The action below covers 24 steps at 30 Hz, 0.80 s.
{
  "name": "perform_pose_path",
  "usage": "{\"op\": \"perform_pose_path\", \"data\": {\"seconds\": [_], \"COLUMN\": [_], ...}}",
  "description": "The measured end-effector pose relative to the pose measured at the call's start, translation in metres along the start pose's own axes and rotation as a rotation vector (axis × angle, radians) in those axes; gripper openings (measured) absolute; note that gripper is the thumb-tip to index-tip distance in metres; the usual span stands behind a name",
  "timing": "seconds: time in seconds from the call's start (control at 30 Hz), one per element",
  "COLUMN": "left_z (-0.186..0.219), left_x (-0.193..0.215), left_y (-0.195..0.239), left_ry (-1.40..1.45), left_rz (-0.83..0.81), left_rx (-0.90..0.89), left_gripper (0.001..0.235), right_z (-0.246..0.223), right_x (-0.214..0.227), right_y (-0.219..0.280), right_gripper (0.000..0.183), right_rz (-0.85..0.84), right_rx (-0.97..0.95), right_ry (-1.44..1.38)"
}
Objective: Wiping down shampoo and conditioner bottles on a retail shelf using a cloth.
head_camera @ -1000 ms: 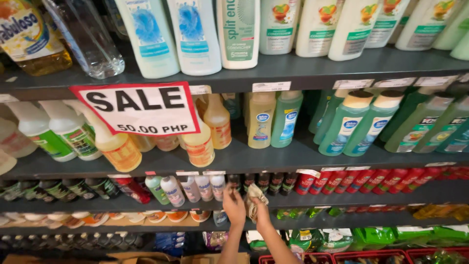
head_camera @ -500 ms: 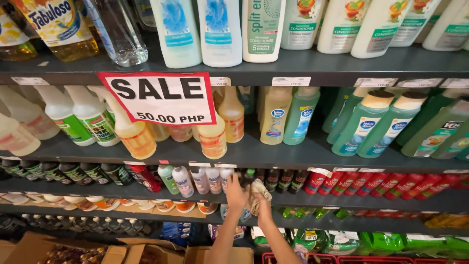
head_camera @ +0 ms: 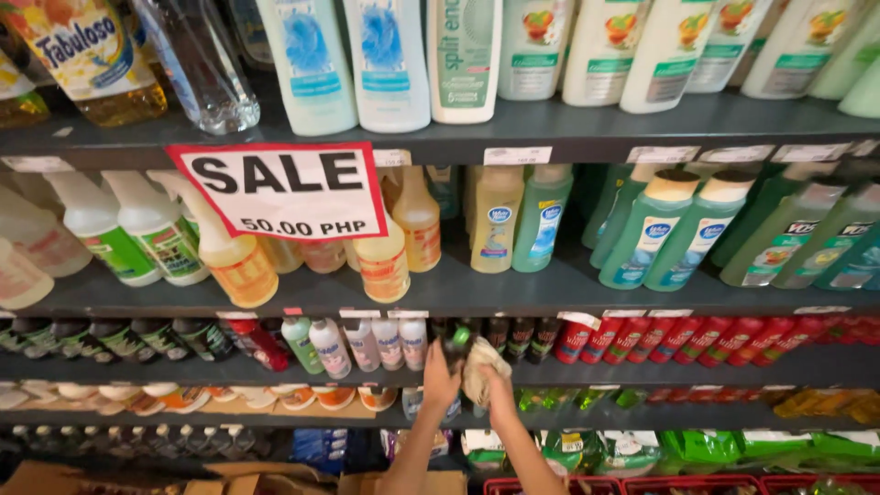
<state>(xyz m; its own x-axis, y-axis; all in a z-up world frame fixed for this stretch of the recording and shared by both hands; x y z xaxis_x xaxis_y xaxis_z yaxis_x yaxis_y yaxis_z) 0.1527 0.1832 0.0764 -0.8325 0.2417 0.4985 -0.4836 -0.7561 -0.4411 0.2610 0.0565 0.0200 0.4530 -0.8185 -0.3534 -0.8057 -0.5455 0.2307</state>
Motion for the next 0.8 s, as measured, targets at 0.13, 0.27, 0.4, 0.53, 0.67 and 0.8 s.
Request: {"op": "perform_pose_path", "data": {"seconds": [0.13, 0.27, 0.4, 0.53, 0.67, 0.8], "left_z": [0.02, 0.082, 0.123, 0.154, 0.138, 0.136], "left_x": [0.034, 0.078, 0.099, 0.126, 0.122, 0.137], "left_y": [0.032, 0.07, 0.087, 0.087, 0.092, 0.09], "left_ry": [0.115, 0.221, 0.303, 0.267, 0.386, 0.495], "left_rz": [-0.126, -0.257, -0.249, -0.197, -0.211, -0.178], "left_rx": [0.174, 0.065, -0.088, 0.031, 0.214, 0.231], "left_gripper": [0.071, 0.065, 0.065, 0.058, 0.042, 0.038], "right_z": [-0.097, -0.245, -0.22, -0.169, -0.157, -0.115], "right_x": [-0.018, -0.092, -0.119, -0.095, -0.058, -0.032], "right_y": [0.07, 0.204, 0.165, 0.092, 0.038, 0.039], "right_gripper": [0.058, 0.064, 0.045, 0.036, 0.035, 0.036], "right_rz": [-0.085, -0.181, -0.376, -0.411, -0.241, -0.133], "right_rx": [0.545, 1.314, 1.102, 0.531, 0.238, 0.115], "right_ry": [0.166, 0.841, 1.486, 1.437, 0.289, -0.094]}}
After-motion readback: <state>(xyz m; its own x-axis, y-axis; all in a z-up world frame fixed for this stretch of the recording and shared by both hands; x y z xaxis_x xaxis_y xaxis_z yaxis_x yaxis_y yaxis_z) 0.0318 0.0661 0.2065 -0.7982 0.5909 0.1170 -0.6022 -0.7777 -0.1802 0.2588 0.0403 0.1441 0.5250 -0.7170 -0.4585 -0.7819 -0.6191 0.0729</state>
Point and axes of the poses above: each hand's wrist, its own y-axis away from the middle knuckle, its own x-axis out of the back of the hand, z = x × y, the point moved 7 cm from there along -y, towards the middle knuckle, and after that the axes turned 6 degrees about x, right-handed, at the moved point
